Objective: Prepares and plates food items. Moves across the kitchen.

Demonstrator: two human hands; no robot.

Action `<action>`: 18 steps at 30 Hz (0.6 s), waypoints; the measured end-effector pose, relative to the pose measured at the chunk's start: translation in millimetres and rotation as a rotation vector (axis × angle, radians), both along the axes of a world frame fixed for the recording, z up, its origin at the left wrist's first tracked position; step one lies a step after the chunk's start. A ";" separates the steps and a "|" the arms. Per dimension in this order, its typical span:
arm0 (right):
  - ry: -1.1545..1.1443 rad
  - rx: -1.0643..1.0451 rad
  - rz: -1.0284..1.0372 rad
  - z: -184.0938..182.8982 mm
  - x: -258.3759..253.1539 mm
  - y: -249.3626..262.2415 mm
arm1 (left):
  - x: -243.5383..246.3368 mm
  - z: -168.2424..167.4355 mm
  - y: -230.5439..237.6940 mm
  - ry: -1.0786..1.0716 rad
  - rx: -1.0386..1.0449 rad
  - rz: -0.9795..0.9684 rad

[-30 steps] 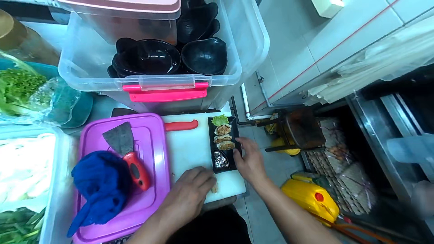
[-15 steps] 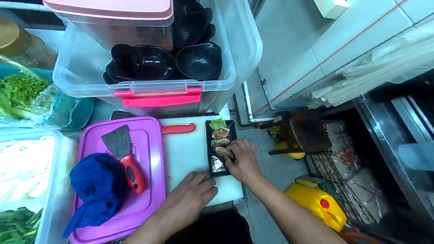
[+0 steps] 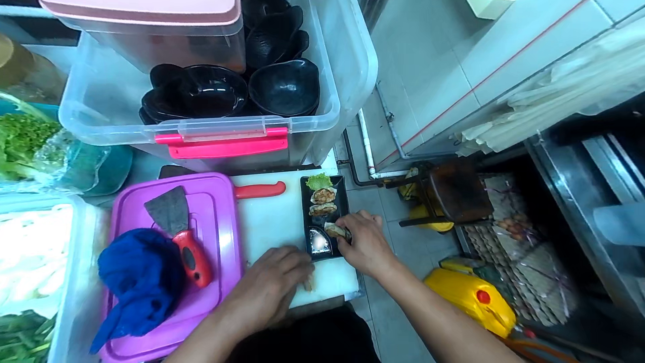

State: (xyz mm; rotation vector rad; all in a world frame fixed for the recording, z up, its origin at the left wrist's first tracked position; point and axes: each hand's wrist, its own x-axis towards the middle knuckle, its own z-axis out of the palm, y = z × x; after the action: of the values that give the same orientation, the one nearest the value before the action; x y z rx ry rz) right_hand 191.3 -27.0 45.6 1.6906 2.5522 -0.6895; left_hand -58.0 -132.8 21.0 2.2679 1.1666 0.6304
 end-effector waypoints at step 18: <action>0.122 -0.124 -0.147 -14.7 -48.4 -111.6 | -9.3 -9.3 -5.9 0.035 -0.127 0.130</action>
State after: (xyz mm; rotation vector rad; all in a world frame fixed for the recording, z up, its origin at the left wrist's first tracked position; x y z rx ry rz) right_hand 142.9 -138.6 31.0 1.8631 2.4198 -0.9662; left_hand -67.3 -138.7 11.7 2.1178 1.3401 0.5506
